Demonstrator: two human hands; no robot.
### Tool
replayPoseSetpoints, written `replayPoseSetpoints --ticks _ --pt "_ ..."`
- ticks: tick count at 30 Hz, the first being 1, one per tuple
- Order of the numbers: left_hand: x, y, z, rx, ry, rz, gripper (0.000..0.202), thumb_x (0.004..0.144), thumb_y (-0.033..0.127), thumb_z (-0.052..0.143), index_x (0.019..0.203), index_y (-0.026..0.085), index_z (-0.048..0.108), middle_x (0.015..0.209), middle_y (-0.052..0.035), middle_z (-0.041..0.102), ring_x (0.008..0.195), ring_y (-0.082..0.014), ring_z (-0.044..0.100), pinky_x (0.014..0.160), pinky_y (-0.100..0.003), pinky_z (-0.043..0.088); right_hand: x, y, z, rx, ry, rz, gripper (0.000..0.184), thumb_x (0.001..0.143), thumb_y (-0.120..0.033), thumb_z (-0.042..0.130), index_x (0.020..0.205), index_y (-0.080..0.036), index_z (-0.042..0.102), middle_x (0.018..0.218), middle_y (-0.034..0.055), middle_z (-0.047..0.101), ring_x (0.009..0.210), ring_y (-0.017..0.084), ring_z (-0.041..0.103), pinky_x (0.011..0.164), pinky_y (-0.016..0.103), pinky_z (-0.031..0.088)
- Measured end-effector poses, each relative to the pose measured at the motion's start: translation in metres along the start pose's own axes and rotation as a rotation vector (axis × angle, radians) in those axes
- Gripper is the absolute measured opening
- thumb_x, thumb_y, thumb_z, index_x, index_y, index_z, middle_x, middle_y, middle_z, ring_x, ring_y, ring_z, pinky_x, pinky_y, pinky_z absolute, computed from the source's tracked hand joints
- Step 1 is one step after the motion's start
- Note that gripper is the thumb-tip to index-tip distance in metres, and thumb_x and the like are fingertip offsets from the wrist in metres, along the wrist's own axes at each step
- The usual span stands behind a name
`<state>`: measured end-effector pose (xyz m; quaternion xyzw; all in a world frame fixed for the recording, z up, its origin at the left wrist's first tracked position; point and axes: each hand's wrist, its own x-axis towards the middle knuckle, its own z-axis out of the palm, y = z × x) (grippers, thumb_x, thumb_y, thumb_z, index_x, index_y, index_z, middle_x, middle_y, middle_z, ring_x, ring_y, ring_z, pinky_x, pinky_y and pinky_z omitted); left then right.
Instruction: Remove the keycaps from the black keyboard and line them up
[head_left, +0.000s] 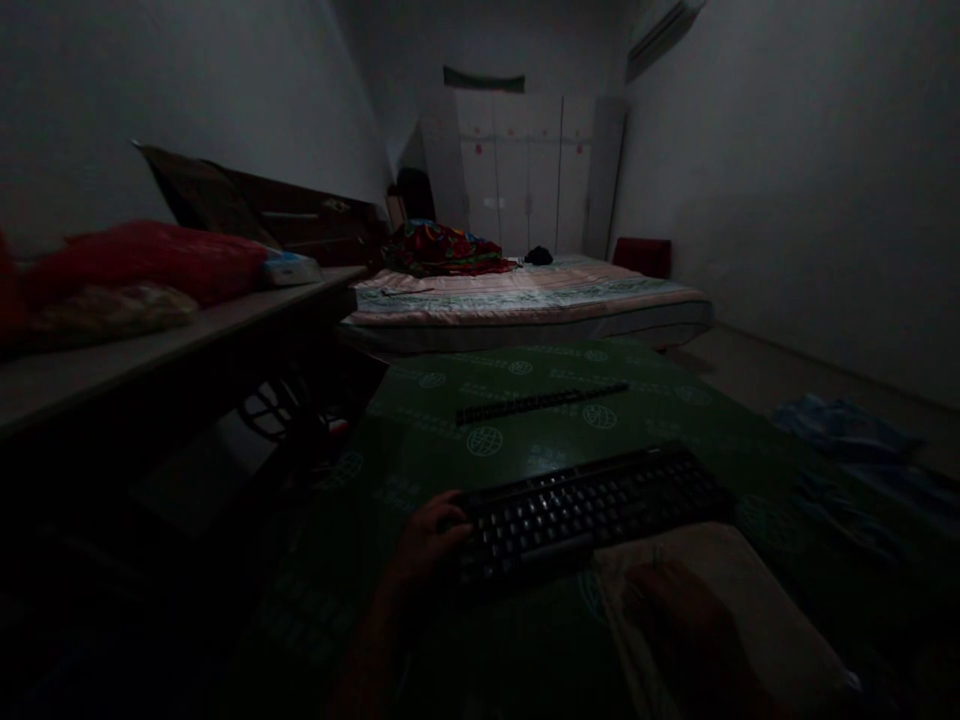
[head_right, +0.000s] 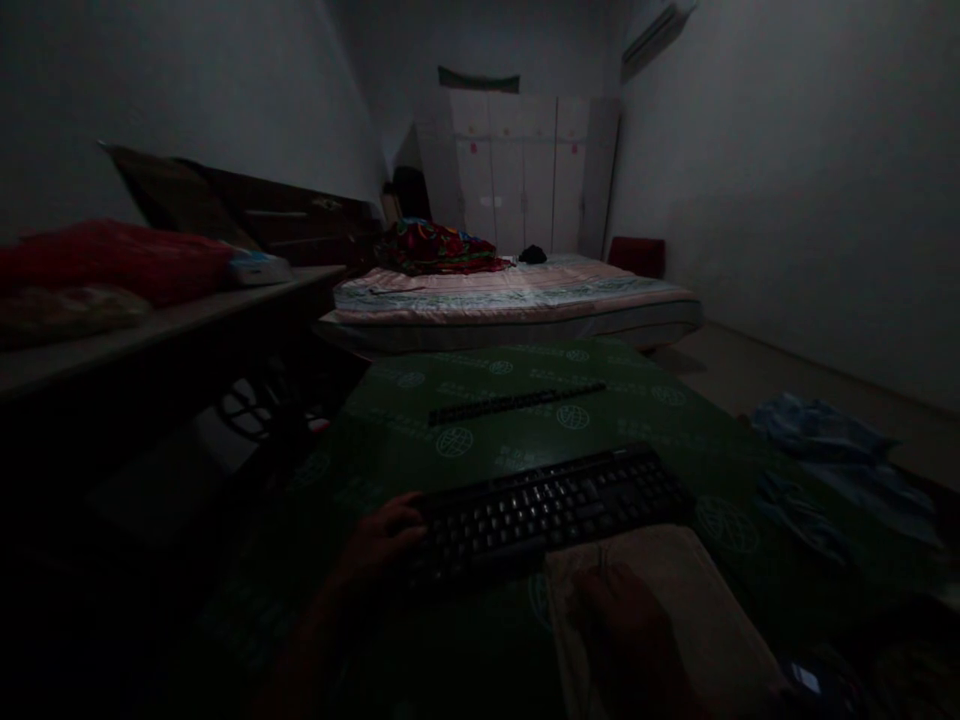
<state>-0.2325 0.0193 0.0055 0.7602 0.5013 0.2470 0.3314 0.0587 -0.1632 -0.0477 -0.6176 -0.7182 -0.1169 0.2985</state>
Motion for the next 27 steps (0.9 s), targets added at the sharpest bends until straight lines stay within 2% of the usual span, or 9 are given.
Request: replayPoseSetpoints --ticks 8,11,15,18,23,25,27 --pt "-0.003 0.007 0.0 0.0 0.002 -0.008 0.019 0.067 0.034 0.055 0.07 0.018 0.064 0.125 -0.0119 0.052 0.112 -0.0266 0.05 0.095 -0.041 0.039 0.0 0.0 -0.001 0.026 -0.043 0.013 0.014 0.083 -0.02 0.044 0.08 -0.021 0.057 0.07 0.0023 0.059 0.064 0.015 0.055 0.057 0.025 0.041" --pt "-0.004 0.005 0.001 -0.004 0.012 -0.02 0.017 0.066 0.033 0.056 0.07 0.018 0.064 0.125 -0.0119 0.052 0.112 -0.0263 0.05 0.095 -0.043 0.039 -0.002 0.003 0.002 0.008 -0.012 0.002 0.014 0.083 -0.023 0.045 0.083 -0.022 0.059 0.072 0.0028 0.061 0.065 0.016 0.057 0.057 0.025 0.043" --pt "-0.003 0.001 0.003 -0.019 0.028 0.003 0.018 0.066 0.035 0.056 0.071 0.019 0.064 0.125 -0.0115 0.052 0.113 -0.0255 0.05 0.095 -0.041 0.039 -0.002 0.002 0.002 0.028 0.067 -0.001 0.019 0.085 -0.026 0.043 0.09 -0.022 0.061 0.075 0.0046 0.064 0.067 0.017 0.059 0.06 0.027 0.047" --pt "-0.004 0.001 0.004 -0.028 0.033 0.0 0.019 0.067 0.034 0.056 0.07 0.018 0.064 0.125 -0.0118 0.052 0.113 -0.0259 0.05 0.095 -0.04 0.039 -0.001 0.003 -0.003 0.111 0.063 0.055 0.025 0.085 -0.03 0.043 0.102 -0.021 0.06 0.08 0.0054 0.066 0.07 0.017 0.062 0.061 0.027 0.05" --pt "-0.004 0.003 0.005 -0.033 0.042 -0.008 0.02 0.065 0.035 0.057 0.071 0.018 0.065 0.123 -0.0123 0.053 0.112 -0.0265 0.051 0.096 -0.042 0.038 0.005 0.009 -0.015 0.28 0.004 0.14 0.037 0.087 -0.031 0.039 0.119 -0.02 0.054 0.075 0.0024 0.068 0.061 0.015 0.064 0.052 0.021 0.051" --pt "-0.004 0.002 0.004 -0.039 0.039 -0.003 0.019 0.064 0.034 0.059 0.072 0.019 0.065 0.124 -0.0123 0.053 0.113 -0.0261 0.051 0.097 -0.042 0.037 0.01 0.006 -0.022 0.308 0.02 0.172 0.036 0.086 -0.033 0.04 0.116 -0.02 0.056 0.083 0.0032 0.07 0.067 0.016 0.066 0.056 0.02 0.052" --pt "-0.005 0.0 0.003 -0.047 0.018 0.006 0.02 0.063 0.033 0.06 0.074 0.018 0.066 0.126 -0.0121 0.051 0.114 -0.0262 0.05 0.098 -0.042 0.037 0.018 -0.002 -0.031 0.314 0.064 0.216 0.033 0.085 -0.036 0.041 0.104 -0.021 0.063 0.09 0.0055 0.07 0.075 0.018 0.066 0.061 0.022 0.052"
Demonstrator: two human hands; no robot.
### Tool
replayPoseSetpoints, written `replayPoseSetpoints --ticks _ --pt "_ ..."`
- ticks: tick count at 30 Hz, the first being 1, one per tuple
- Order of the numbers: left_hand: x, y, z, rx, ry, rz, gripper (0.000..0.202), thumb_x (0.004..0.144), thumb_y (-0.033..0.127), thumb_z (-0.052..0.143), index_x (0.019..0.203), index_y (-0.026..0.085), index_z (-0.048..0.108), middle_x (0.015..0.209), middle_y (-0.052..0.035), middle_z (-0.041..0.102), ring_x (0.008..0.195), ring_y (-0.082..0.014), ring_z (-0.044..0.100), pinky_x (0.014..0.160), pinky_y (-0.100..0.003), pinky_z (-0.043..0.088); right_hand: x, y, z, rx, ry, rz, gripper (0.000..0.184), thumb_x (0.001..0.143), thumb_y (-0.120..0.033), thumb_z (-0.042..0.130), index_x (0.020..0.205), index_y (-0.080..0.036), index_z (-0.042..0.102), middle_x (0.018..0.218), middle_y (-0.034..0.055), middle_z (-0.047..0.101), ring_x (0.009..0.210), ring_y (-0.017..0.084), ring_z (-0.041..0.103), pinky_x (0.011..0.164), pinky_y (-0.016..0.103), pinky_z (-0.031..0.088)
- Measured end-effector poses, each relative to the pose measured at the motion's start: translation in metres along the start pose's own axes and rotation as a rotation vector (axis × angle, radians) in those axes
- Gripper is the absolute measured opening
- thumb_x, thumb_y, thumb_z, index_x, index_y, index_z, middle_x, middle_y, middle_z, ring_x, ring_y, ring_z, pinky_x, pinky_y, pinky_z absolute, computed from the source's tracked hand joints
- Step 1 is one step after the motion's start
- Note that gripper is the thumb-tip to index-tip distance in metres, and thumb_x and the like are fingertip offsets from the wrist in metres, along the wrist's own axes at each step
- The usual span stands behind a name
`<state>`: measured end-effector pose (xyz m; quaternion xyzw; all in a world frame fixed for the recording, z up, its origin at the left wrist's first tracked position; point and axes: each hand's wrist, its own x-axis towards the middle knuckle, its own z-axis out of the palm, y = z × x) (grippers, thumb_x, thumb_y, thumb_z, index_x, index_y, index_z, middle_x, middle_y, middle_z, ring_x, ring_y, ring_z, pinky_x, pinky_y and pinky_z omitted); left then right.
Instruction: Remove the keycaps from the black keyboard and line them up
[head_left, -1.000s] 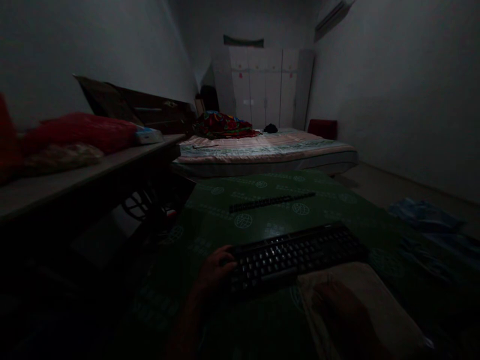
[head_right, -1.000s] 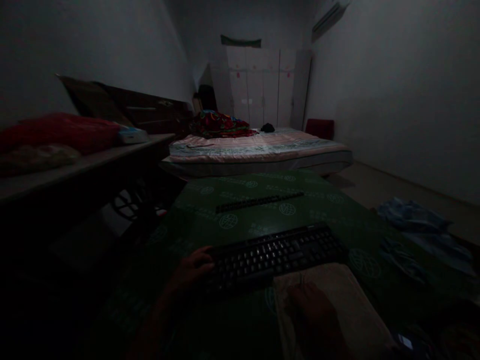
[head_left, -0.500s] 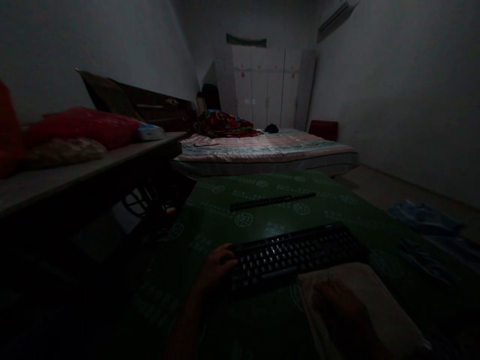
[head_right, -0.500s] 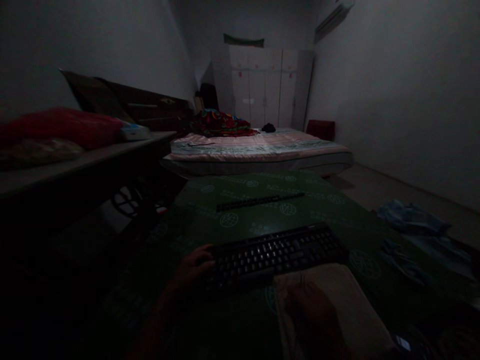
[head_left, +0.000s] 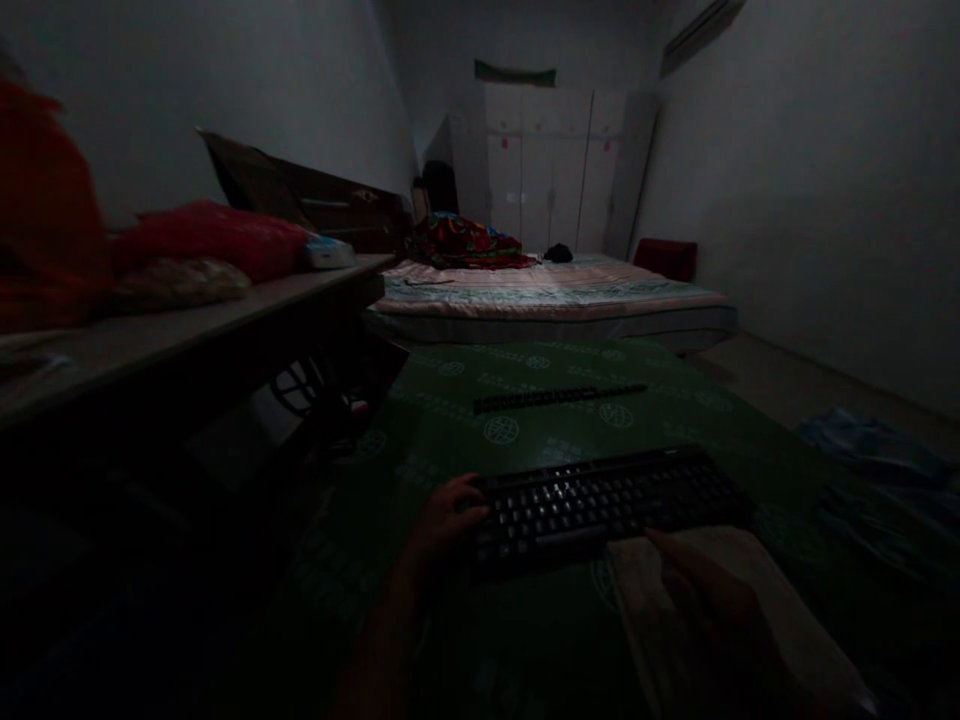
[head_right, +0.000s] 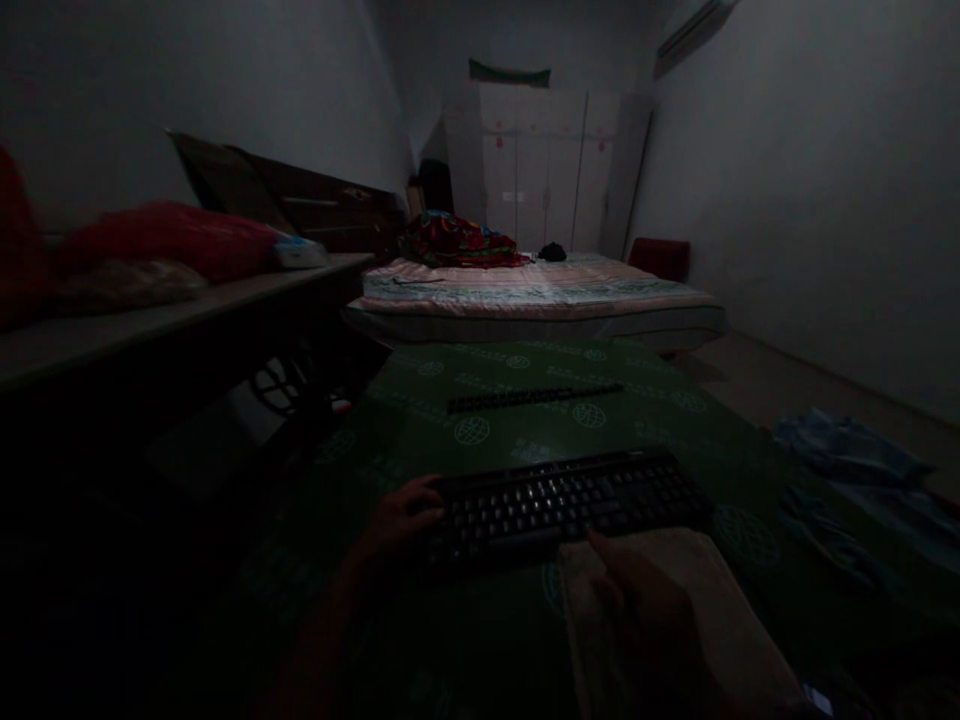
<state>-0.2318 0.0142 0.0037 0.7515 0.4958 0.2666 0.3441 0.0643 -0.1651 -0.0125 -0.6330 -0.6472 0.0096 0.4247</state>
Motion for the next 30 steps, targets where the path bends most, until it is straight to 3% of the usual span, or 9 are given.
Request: replayPoseSetpoints --ticks 4,8,10,14,18,22,30 --pt "-0.002 -0.001 -0.004 -0.025 -0.059 0.005 0.022 0.062 0.03 0.061 0.079 0.017 0.067 0.129 -0.0121 0.049 0.115 -0.028 0.049 0.097 -0.041 0.037 0.024 -0.033 0.003 0.115 -0.043 0.089 0.032 0.084 -0.038 0.041 0.071 -0.02 0.064 0.064 0.0036 0.064 0.057 0.015 0.06 0.05 0.022 0.047" --pt "-0.004 0.0 -0.005 -0.064 -0.065 0.008 0.021 0.063 0.027 0.06 0.079 0.015 0.067 0.128 -0.0125 0.05 0.115 -0.0272 0.049 0.097 -0.038 0.037 0.065 -0.071 0.019 0.358 -0.145 0.247 0.027 0.079 -0.039 0.05 0.063 -0.018 0.056 0.053 -0.002 0.052 0.049 0.011 0.05 0.045 0.02 0.04" --pt "-0.005 0.0 -0.005 -0.076 -0.067 0.002 0.02 0.063 0.026 0.059 0.078 0.016 0.067 0.128 -0.0116 0.05 0.115 -0.0262 0.049 0.096 -0.037 0.037 0.087 -0.089 0.029 0.464 -0.263 0.303 0.025 0.075 -0.036 0.054 0.059 -0.017 0.055 0.052 -0.0029 0.051 0.048 0.01 0.048 0.044 0.019 0.038" --pt "-0.006 -0.001 -0.004 -0.116 -0.076 -0.002 0.018 0.064 0.027 0.06 0.078 0.017 0.068 0.126 -0.0107 0.051 0.116 -0.0257 0.048 0.096 -0.037 0.038 0.121 -0.113 0.054 0.659 -0.475 0.286 0.007 0.069 -0.021 0.053 0.069 -0.016 0.058 0.053 -0.0039 0.055 0.05 0.009 0.051 0.047 0.019 0.04" --pt "-0.006 -0.004 -0.002 -0.178 -0.069 0.001 0.017 0.064 0.025 0.061 0.076 0.016 0.068 0.125 -0.0116 0.051 0.116 -0.0257 0.047 0.096 -0.036 0.037 0.132 -0.111 0.084 0.748 -0.607 0.316 0.007 0.065 -0.016 0.05 0.071 -0.016 0.054 0.052 -0.0047 0.056 0.043 0.007 0.05 0.044 0.018 0.04" --pt "-0.007 -0.005 0.001 -0.206 -0.055 -0.01 0.015 0.063 0.024 0.062 0.074 0.016 0.068 0.125 -0.0119 0.051 0.115 -0.0259 0.048 0.096 -0.037 0.037 0.129 -0.098 0.108 0.748 -0.636 0.359 0.01 0.069 -0.026 0.053 0.071 -0.016 0.05 0.048 -0.005 0.056 0.038 0.008 0.05 0.04 0.019 0.039" --pt "-0.009 -0.004 0.001 -0.23 -0.047 -0.02 0.013 0.064 0.022 0.063 0.074 0.016 0.067 0.125 -0.0111 0.052 0.114 -0.0249 0.049 0.095 -0.037 0.038 0.122 -0.085 0.129 0.67 -0.638 0.377 0.021 0.068 -0.036 0.061 0.074 -0.016 0.053 0.052 -0.0028 0.06 0.042 0.01 0.055 0.041 0.019 0.042"
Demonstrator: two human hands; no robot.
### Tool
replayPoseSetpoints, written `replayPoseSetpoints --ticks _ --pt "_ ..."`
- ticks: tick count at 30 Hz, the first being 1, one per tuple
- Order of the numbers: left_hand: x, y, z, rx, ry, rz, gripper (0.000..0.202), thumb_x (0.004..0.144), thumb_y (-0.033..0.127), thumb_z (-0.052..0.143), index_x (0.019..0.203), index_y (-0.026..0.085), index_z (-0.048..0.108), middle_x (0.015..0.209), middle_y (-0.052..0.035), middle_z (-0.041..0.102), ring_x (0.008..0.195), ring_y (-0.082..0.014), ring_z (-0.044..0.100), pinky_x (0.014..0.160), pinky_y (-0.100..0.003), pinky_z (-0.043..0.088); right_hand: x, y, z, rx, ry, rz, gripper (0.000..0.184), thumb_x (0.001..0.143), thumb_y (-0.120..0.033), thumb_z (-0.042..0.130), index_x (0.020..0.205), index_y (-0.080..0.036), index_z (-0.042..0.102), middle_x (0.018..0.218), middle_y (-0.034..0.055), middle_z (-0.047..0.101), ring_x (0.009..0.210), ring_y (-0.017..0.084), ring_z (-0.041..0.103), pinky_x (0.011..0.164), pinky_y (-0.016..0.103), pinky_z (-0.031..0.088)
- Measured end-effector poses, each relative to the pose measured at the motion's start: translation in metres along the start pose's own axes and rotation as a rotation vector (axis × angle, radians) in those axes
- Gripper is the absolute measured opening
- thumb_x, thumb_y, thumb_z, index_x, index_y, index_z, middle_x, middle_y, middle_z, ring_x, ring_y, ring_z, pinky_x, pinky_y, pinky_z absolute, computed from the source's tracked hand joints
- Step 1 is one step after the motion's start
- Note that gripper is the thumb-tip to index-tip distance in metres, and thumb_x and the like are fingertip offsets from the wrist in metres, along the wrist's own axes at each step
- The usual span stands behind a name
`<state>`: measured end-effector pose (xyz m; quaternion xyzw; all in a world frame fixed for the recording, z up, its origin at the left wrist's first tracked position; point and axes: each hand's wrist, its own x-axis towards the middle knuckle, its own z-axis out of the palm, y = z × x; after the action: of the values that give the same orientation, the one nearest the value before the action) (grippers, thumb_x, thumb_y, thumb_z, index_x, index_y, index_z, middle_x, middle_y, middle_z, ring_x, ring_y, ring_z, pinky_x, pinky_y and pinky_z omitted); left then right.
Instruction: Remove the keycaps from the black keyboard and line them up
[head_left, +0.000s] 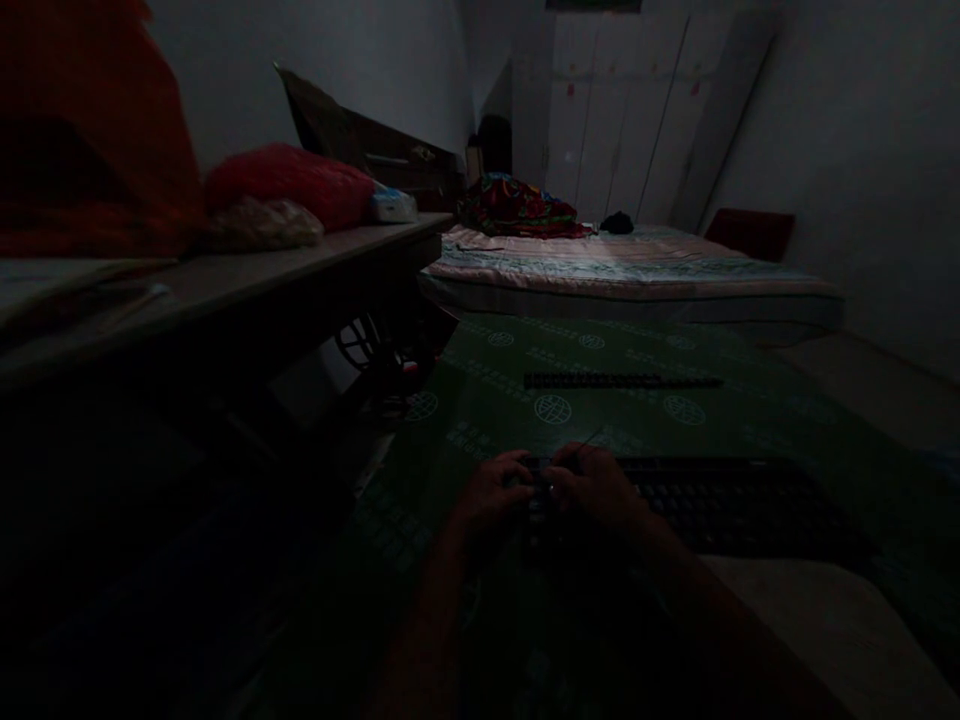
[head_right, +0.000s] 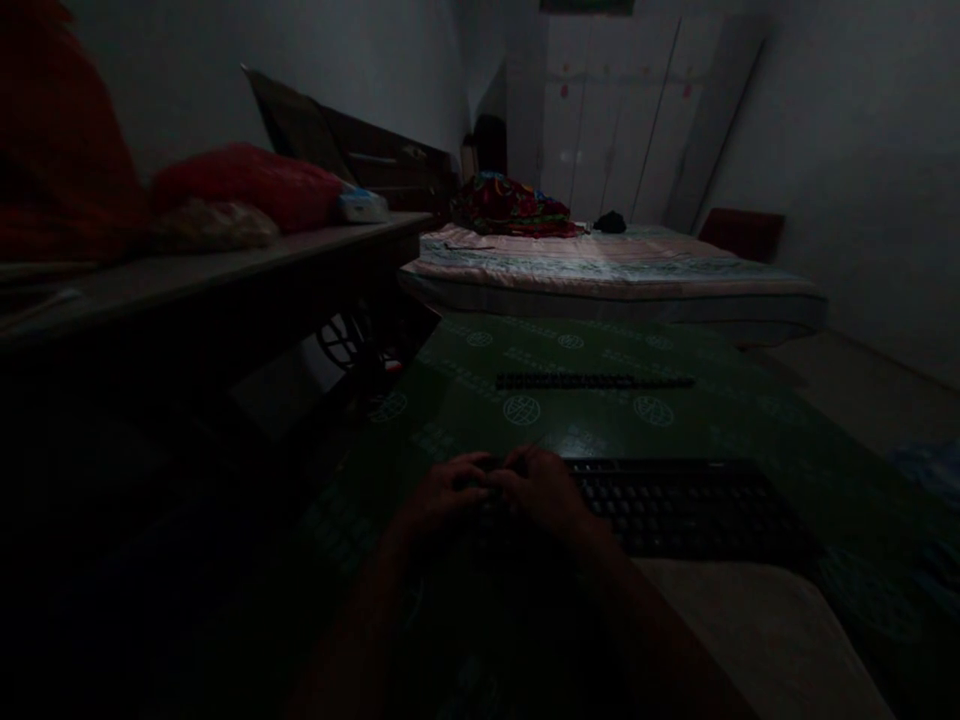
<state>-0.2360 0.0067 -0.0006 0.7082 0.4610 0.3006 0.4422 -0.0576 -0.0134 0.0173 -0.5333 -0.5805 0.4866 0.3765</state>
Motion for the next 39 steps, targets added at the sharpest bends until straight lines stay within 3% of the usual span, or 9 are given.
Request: replayPoseSetpoints --ticks 8,16,22,31,39 --pt "0.0 -0.001 0.001 0.018 0.006 0.0 0.014 0.064 0.024 0.064 0.075 0.016 0.068 0.125 -0.0104 0.052 0.113 -0.0273 0.049 0.096 -0.038 0.036 0.004 0.003 0.003 -0.241 -0.02 -0.135 0.018 0.073 -0.034 0.056 0.074 -0.016 0.057 0.054 -0.0023 0.059 0.046 0.01 0.055 0.042 0.017 0.037" --pt "0.002 -0.004 0.003 -0.007 0.009 0.058 0.024 0.069 0.038 0.063 0.074 0.015 0.069 0.12 -0.0121 0.055 0.111 -0.0274 0.05 0.095 -0.037 0.037 0.008 -0.023 0.004 -0.576 -0.166 -0.298 0.015 0.074 -0.025 0.057 0.072 -0.013 0.065 0.063 0.0015 0.063 0.054 0.011 0.054 0.046 0.018 0.032" --pt "0.004 -0.01 0.003 -0.012 0.003 0.116 0.02 0.071 0.033 0.06 0.075 0.016 0.069 0.116 -0.0105 0.059 0.109 -0.0249 0.052 0.095 -0.035 0.037 0.009 -0.022 0.007 -0.622 -0.192 -0.297 0.022 0.077 -0.03 0.053 0.079 -0.014 0.066 0.07 0.0039 0.066 0.061 0.013 0.059 0.05 0.019 0.034" --pt "0.004 -0.016 0.0 0.085 -0.028 0.067 0.018 0.066 0.023 0.059 0.078 0.017 0.071 0.121 -0.0078 0.056 0.111 -0.0251 0.05 0.096 -0.033 0.036 0.007 -0.012 0.016 -0.829 -0.059 -0.375 0.031 0.082 -0.042 0.048 0.086 -0.017 0.066 0.082 0.0073 0.067 0.073 0.017 0.062 0.06 0.023 0.04" --pt "0.006 -0.022 -0.001 -0.014 -0.033 0.105 0.03 0.066 0.019 0.057 0.094 0.017 0.067 0.112 -0.0054 0.061 0.102 -0.0214 0.055 0.092 -0.03 0.041 0.009 -0.003 0.036 -0.648 0.069 -0.408 0.027 0.086 -0.035 0.044 0.092 -0.017 0.064 0.083 0.0063 0.068 0.075 0.015 0.063 0.065 0.021 0.043"
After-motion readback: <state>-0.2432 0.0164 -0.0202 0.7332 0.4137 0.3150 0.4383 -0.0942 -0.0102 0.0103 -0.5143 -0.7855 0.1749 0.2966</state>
